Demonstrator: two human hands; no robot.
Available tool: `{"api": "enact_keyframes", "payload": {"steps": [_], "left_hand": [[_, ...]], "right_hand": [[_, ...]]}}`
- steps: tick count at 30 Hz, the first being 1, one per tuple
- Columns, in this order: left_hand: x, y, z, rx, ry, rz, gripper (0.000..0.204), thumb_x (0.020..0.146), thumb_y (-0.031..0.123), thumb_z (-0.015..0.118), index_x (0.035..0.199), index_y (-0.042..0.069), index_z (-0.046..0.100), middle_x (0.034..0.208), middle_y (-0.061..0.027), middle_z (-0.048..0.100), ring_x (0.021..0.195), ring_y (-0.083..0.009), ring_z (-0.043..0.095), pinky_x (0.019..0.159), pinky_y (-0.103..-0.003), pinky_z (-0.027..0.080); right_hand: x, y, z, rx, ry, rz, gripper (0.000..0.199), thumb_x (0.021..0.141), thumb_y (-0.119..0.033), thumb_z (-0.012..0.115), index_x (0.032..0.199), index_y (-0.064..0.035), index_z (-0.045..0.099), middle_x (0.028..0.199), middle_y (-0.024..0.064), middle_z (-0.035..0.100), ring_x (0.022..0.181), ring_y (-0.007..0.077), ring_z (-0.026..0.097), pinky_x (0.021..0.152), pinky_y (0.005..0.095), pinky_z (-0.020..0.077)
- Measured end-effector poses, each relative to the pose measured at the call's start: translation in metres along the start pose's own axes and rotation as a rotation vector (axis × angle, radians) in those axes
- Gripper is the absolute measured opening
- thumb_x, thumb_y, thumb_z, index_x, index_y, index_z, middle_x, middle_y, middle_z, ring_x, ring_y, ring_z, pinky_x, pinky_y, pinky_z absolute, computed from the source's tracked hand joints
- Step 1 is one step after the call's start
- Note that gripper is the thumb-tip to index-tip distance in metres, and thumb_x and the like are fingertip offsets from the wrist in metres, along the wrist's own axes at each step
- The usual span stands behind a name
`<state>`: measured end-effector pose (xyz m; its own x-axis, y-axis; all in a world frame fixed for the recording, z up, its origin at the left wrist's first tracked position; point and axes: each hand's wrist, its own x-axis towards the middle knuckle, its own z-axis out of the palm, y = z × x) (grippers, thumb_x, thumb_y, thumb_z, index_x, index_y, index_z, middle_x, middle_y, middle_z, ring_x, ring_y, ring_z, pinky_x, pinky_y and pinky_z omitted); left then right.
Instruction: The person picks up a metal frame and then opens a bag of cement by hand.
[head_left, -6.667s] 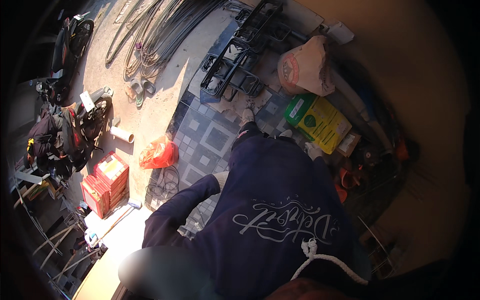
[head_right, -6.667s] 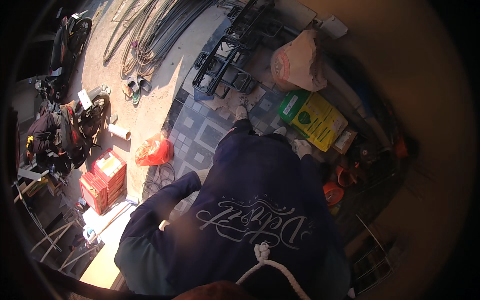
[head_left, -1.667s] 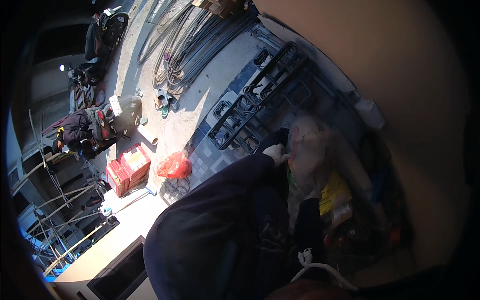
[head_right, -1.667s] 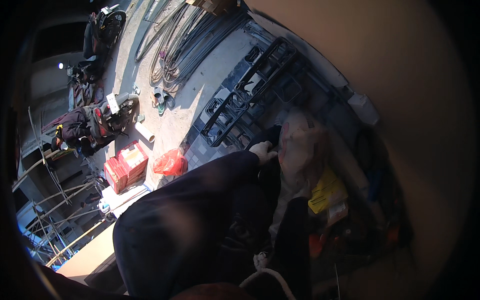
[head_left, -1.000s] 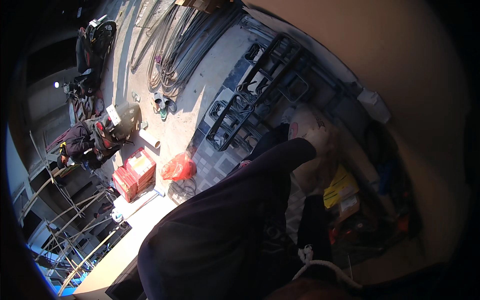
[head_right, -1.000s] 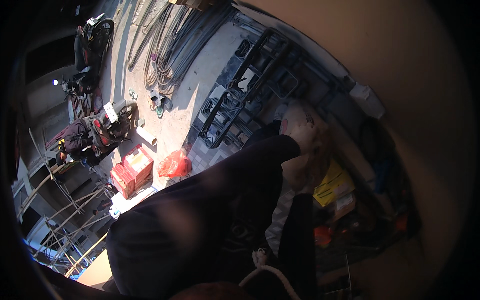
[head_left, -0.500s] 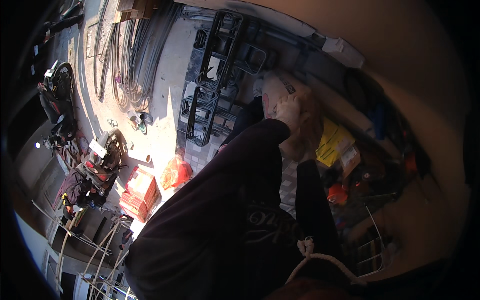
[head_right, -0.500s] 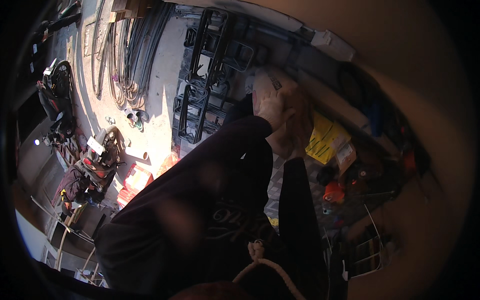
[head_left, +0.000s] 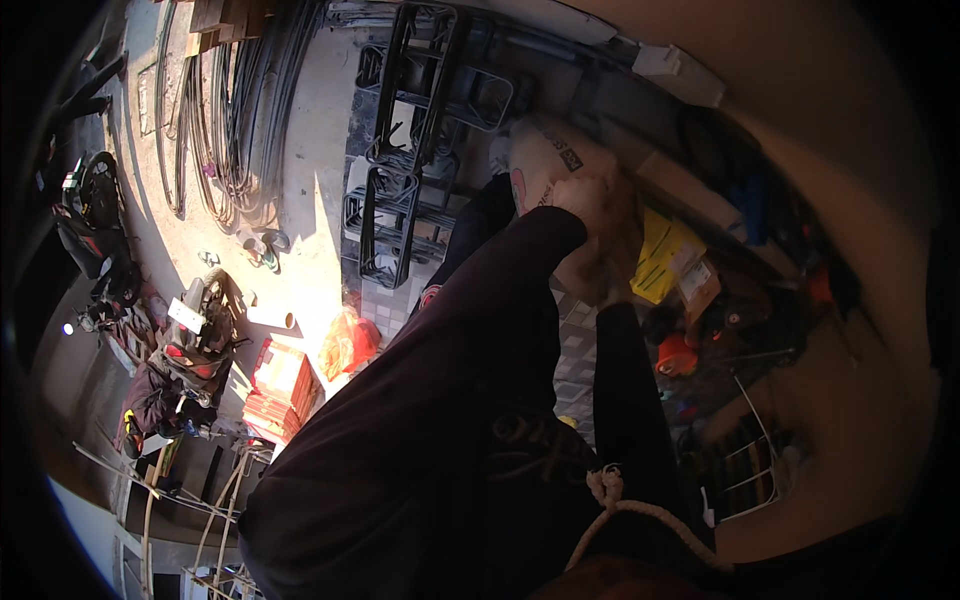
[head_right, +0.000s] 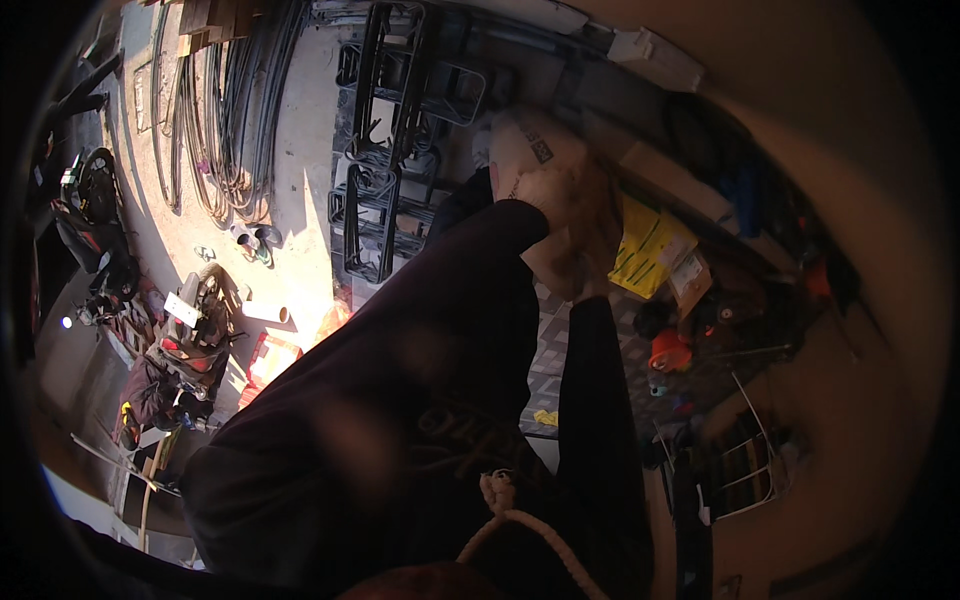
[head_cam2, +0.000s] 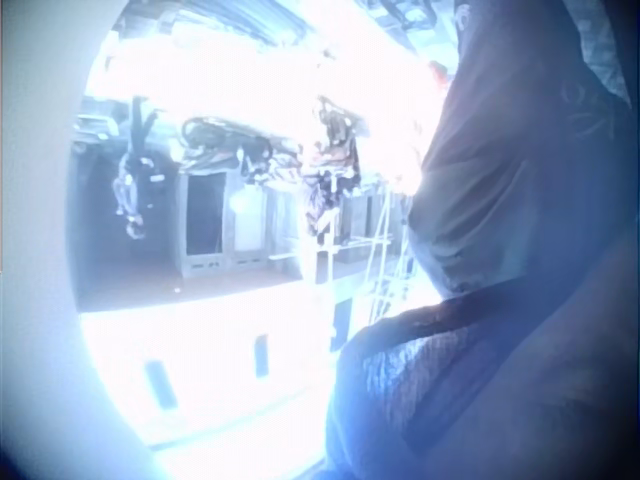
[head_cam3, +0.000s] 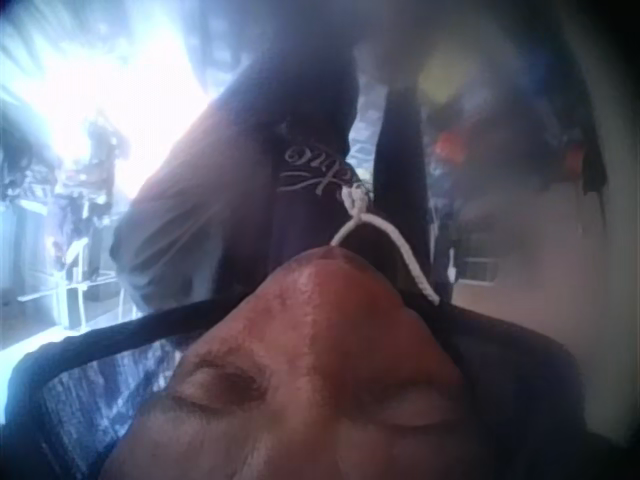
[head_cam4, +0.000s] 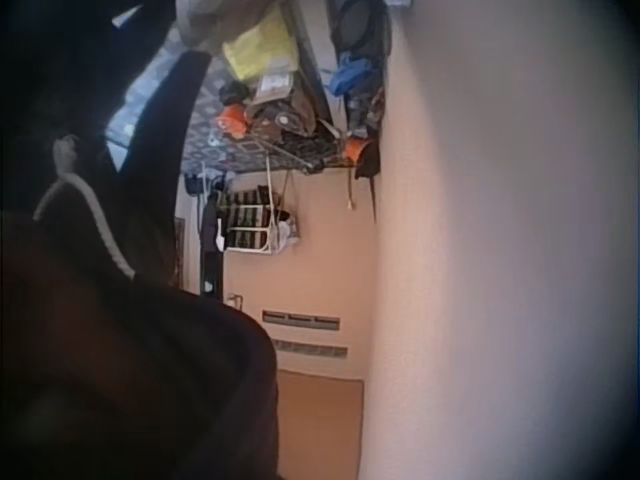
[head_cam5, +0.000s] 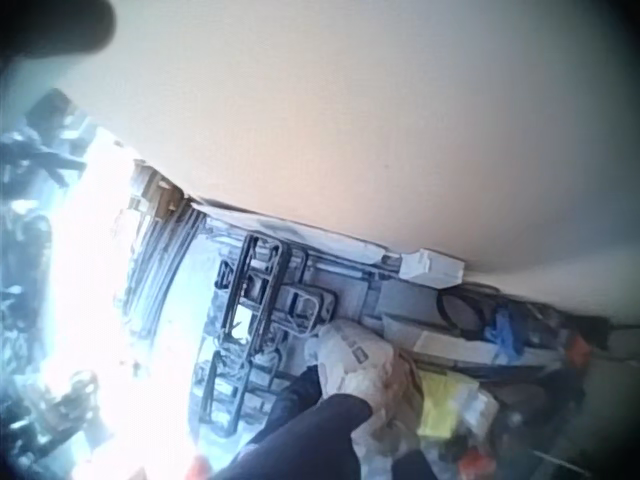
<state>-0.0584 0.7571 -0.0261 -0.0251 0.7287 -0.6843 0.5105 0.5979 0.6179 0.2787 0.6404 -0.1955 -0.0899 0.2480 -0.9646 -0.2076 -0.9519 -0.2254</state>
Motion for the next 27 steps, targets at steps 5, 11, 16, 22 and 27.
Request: {"api": "enact_keyframes", "payload": {"steps": [5,11,16,22,27], "left_hand": [[0.01,-0.028,0.024,-0.063,0.077,0.104,0.043,0.08,0.046,0.063,0.098,0.008,0.073,0.091,-0.0185,0.07,0.092,-0.0337,0.067,0.082,-0.043,0.052],[-0.01,-0.039,0.04,0.005,0.031,-0.068,0.045,0.072,0.036,0.068,0.105,0.005,0.07,0.101,-0.019,0.069,0.099,-0.0349,0.066,0.085,-0.042,0.052],[-0.064,-0.068,0.096,0.132,0.271,-0.066,0.048,0.079,0.049,0.063,0.104,0.009,0.073,0.099,-0.0196,0.07,0.098,-0.0344,0.065,0.088,-0.042,0.05],[-0.192,-0.074,0.222,0.204,0.377,-0.116,0.039,0.077,0.041,0.061,0.087,0.004,0.072,0.085,-0.022,0.069,0.083,-0.0383,0.067,0.077,-0.046,0.052],[-0.272,-0.022,0.323,0.031,0.361,-0.248,0.036,0.075,0.037,0.061,0.085,0.004,0.072,0.083,-0.022,0.069,0.083,-0.0401,0.067,0.078,-0.048,0.053]], "right_hand": [[-0.001,0.006,-0.009,-0.063,-0.102,0.004,0.053,0.103,-0.03,0.037,0.148,-0.0033,0.032,0.15,0.0123,0.035,0.136,0.0226,0.038,0.114,0.0341,0.0304],[-0.033,0.033,-0.008,0.264,-0.212,0.006,0.053,0.103,-0.03,0.037,0.149,-0.004,0.03,0.151,0.0127,0.034,0.137,0.0222,0.036,0.115,0.0348,0.0293],[-0.058,0.081,-0.017,0.325,-0.301,0.085,0.053,0.103,-0.031,0.038,0.148,-0.0053,0.031,0.152,0.0127,0.033,0.139,0.0241,0.034,0.115,0.0362,0.0285],[-0.129,0.125,-0.087,0.309,-0.326,0.288,0.053,0.102,-0.034,0.039,0.148,-0.0071,0.032,0.153,0.0127,0.032,0.14,0.027,0.031,0.116,0.0381,0.0275],[-0.076,0.183,-0.22,0.352,-0.529,0.244,0.056,0.101,-0.037,0.043,0.146,-0.0055,0.034,0.152,0.0144,0.033,0.138,0.0306,0.034,0.114,0.043,0.0318]]}}
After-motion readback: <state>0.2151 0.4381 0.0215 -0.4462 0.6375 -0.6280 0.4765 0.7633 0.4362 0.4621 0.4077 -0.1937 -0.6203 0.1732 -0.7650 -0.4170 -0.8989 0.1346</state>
